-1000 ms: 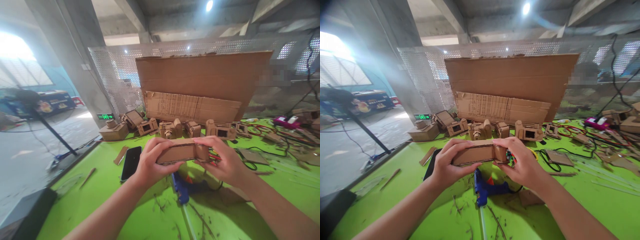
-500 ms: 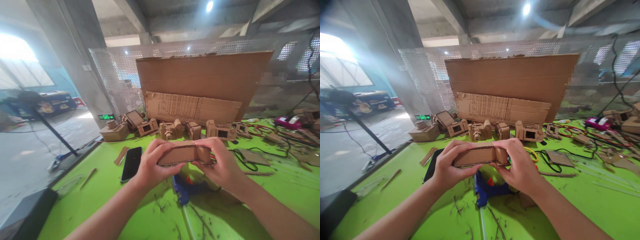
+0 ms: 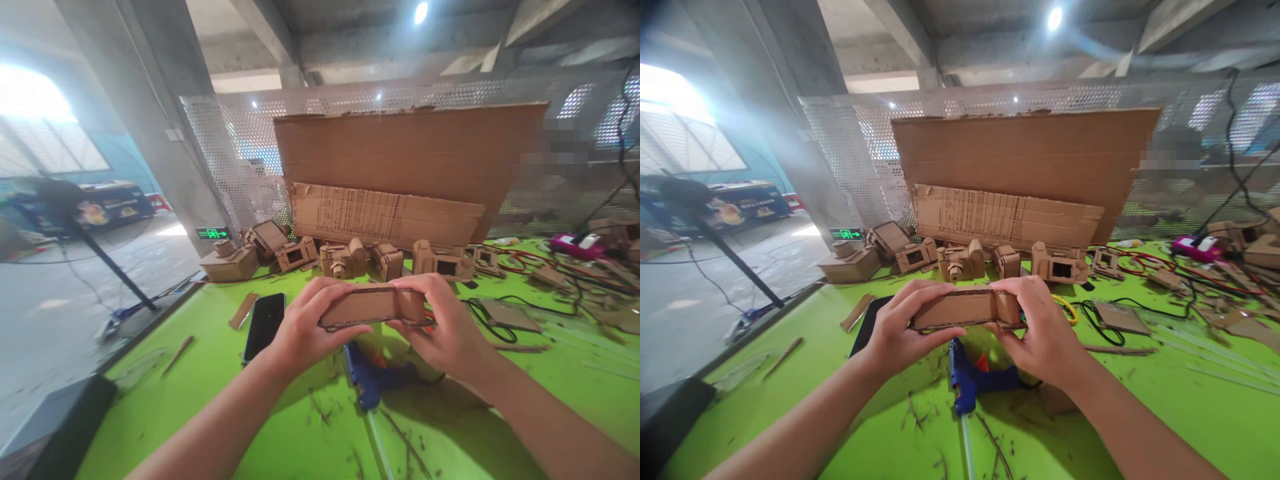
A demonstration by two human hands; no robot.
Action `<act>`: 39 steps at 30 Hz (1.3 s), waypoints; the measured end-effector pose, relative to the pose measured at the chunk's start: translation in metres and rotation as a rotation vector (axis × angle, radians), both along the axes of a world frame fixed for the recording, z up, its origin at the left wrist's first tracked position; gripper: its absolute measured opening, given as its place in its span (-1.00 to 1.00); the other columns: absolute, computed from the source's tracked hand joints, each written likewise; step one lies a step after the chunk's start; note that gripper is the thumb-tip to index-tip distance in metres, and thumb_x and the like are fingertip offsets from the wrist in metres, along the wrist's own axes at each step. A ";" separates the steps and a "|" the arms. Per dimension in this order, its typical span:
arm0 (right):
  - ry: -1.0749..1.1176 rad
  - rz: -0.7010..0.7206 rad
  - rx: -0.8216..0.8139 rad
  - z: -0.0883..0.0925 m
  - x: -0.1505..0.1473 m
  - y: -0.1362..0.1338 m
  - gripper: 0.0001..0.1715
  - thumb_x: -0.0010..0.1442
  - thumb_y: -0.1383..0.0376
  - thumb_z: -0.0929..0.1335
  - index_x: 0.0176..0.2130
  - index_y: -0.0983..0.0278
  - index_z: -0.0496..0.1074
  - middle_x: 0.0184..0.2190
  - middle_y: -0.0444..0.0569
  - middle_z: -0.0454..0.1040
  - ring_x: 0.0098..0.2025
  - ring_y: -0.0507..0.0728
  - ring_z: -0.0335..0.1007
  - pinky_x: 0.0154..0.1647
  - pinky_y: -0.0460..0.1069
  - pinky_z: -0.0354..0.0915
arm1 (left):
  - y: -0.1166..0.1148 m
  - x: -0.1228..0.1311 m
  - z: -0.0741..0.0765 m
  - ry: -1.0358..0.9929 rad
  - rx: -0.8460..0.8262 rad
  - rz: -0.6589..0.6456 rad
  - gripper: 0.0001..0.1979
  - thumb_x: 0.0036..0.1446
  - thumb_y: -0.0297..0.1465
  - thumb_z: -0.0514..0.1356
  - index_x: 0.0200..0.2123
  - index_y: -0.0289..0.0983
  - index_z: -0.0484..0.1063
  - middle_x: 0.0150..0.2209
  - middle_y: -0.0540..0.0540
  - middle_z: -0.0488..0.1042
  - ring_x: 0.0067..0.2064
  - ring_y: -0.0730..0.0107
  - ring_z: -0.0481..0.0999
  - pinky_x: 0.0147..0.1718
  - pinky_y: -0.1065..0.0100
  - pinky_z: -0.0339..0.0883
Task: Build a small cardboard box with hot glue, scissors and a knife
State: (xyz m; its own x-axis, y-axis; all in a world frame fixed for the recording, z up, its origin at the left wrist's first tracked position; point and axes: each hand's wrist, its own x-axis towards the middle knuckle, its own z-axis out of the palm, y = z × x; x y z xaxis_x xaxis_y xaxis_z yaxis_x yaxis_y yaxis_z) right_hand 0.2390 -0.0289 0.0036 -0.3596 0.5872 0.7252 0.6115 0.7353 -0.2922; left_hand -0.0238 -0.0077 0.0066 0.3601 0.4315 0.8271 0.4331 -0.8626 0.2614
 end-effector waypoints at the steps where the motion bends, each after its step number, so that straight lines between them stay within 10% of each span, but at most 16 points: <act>1: 0.002 0.003 -0.008 0.001 0.000 0.000 -0.42 0.27 0.28 0.47 0.21 0.14 0.28 0.04 0.10 0.45 0.05 0.35 0.36 0.02 0.22 0.35 | 0.000 0.000 0.000 0.008 -0.003 -0.005 -0.38 -0.01 -0.22 0.53 0.10 -0.20 0.47 -0.03 -0.18 0.58 -0.02 0.19 0.60 0.00 0.22 0.52; 39: -0.002 0.008 -0.021 -0.001 0.001 0.001 -0.41 0.27 0.23 0.47 0.21 0.14 0.27 0.04 0.09 0.43 0.07 0.33 0.35 0.05 0.19 0.33 | -0.002 0.002 -0.004 -0.073 -0.127 0.050 -0.27 -0.06 -0.20 0.55 0.15 -0.17 0.38 -0.04 -0.14 0.57 -0.03 0.18 0.58 0.02 0.20 0.44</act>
